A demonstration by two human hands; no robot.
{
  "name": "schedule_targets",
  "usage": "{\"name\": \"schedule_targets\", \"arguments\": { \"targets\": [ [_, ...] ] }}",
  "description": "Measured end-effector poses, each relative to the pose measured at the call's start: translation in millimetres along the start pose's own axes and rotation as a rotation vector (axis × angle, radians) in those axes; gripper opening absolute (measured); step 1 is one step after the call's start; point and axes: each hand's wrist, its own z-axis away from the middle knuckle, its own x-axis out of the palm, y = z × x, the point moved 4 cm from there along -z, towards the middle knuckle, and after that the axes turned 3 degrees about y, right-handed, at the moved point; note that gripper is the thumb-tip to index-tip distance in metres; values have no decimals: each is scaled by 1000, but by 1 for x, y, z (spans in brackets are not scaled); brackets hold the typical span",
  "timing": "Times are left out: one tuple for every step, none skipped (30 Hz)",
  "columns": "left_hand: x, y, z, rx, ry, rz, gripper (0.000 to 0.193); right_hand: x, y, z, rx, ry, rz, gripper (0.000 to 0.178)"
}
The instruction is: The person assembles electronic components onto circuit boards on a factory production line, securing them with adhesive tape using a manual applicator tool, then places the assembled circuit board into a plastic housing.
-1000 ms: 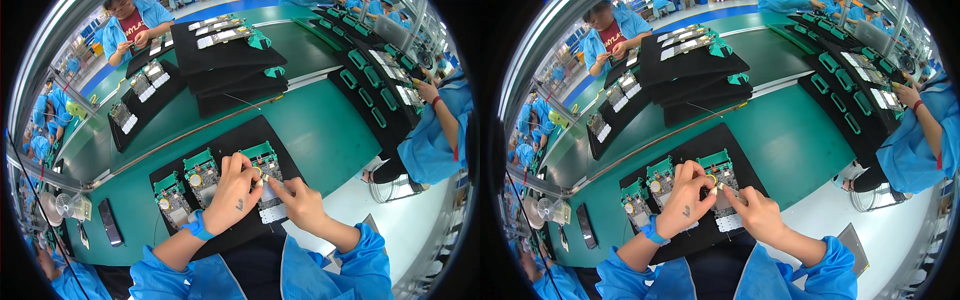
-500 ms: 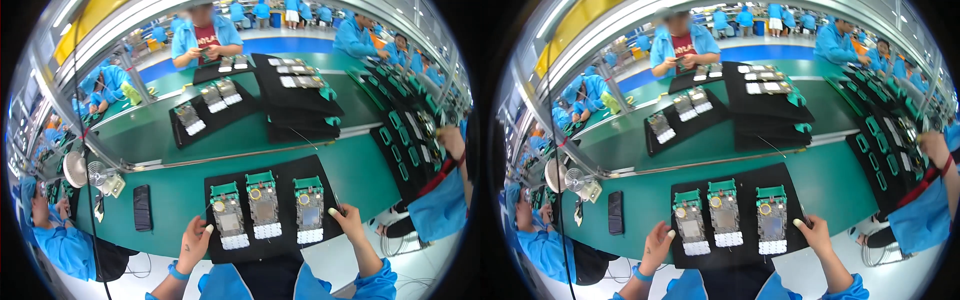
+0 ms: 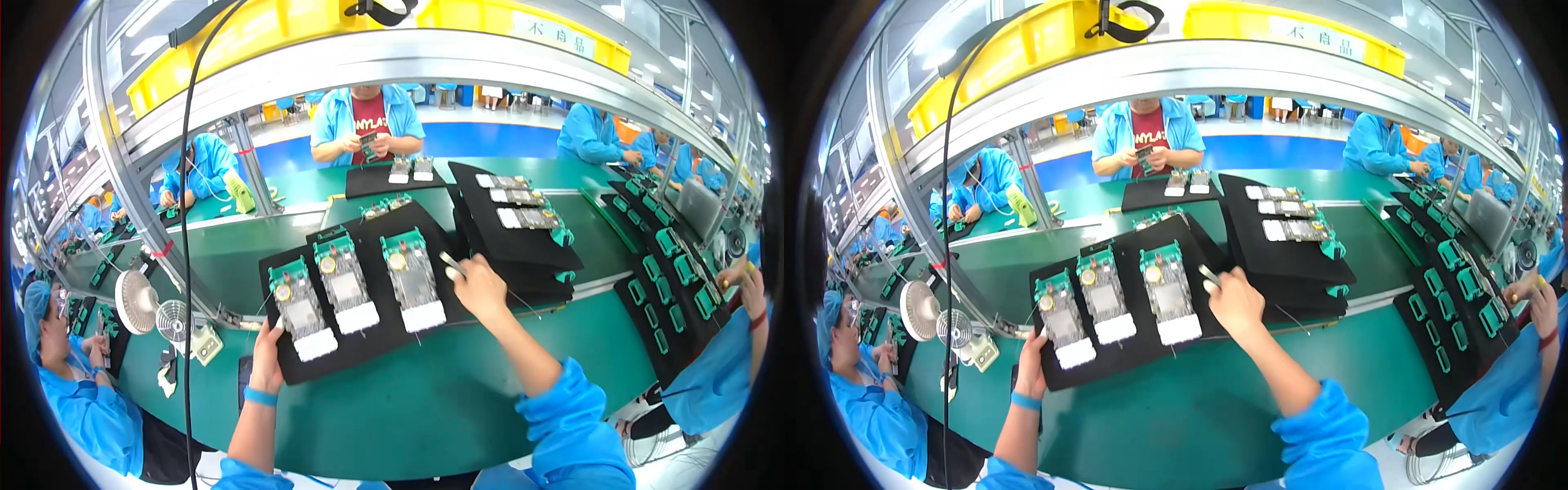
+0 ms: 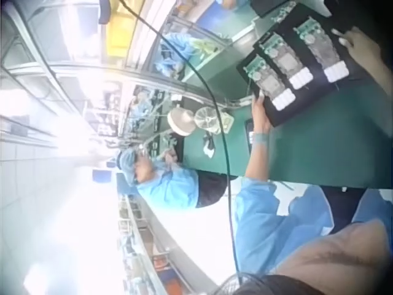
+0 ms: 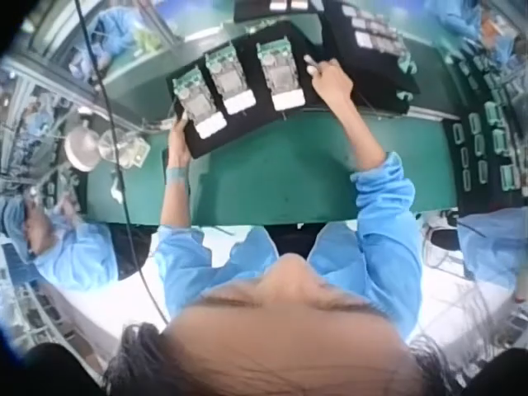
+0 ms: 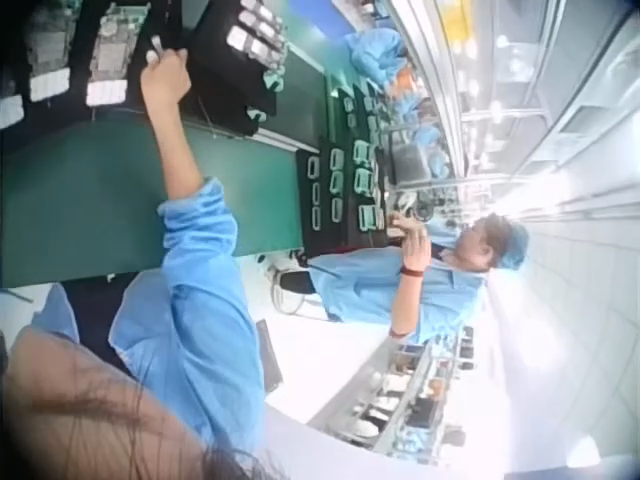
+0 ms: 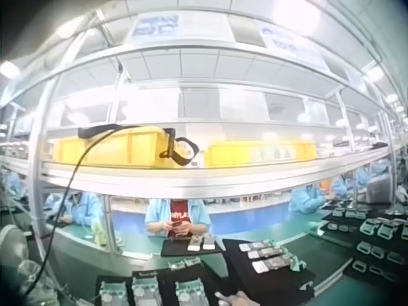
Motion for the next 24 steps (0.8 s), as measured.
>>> {"name": "schedule_targets", "arguments": {
  "targets": [
    [3,-6,-30,13,27,-11,46,20,3,-27,20,27,53,20],
    [19,-7,-47,8,151,-37,48,35,5,-51,69,25,79,21],
    [0,-14,-80,50,120,0,50,51,-2,-72,94,16,69,20],
    [-8,-22,-111,78,56,-11,52,67,-4,-90,132,8,69,20],
    [-6,-30,-135,93,-19,-24,54,78,-2,-103,161,27,41,18],
    [4,-35,-146,115,57,-110,57,89,7,-114,185,34,50,17],
    [4,-49,-172,152,58,-126,58,97,19,-123,211,42,60,16],
    [-14,-59,-190,193,94,-148,59,106,6,-120,188,109,92,20],
    [9,-55,-177,195,171,-178,62,104,4,-114,142,172,46,26],
    [7,-61,-193,266,183,-315,64,102,2,-106,67,207,0,28],
    [6,-55,-192,299,191,-394,60,97,-7,-93,-18,225,-176,26],
    [6,-44,-185,376,232,-535,42,92,-13,-78,-45,103,-462,26],
    [-19,-45,-196,545,263,-671,41,91,-12,-58,-76,-38,-699,23],
    [-21,-34,-181,609,434,-1078,48,62,-21,-27,26,-341,-877,25],
    [-21,-28,-161,762,619,-1223,46,40,-15,-1,166,-473,-993,31],
    [-12,-34,-155,794,625,-1206,43,28,14,18,387,-535,-1105,38],
    [5,-33,-143,814,523,-1121,41,3,32,33,556,-431,-1165,43],
    [22,-27,-122,836,437,-1040,39,-11,56,34,588,-340,-1153,48],
    [32,-23,-106,830,362,-1005,36,-23,63,31,656,-230,-1228,55],
    [52,-21,-90,862,268,-958,34,-33,68,25,703,-184,-1304,61],
    [65,-25,-80,848,173,-873,33,-38,71,16,592,-103,-1243,57],
    [80,-29,-66,845,126,-897,32,-45,71,8,493,-24,-1053,49],
    [93,-34,-55,901,82,-922,31,-45,68,9,526,57,-1098,38],
    [109,-35,-41,834,50,-854,28,-39,65,15,447,-45,-1146,34]
  ]
}}
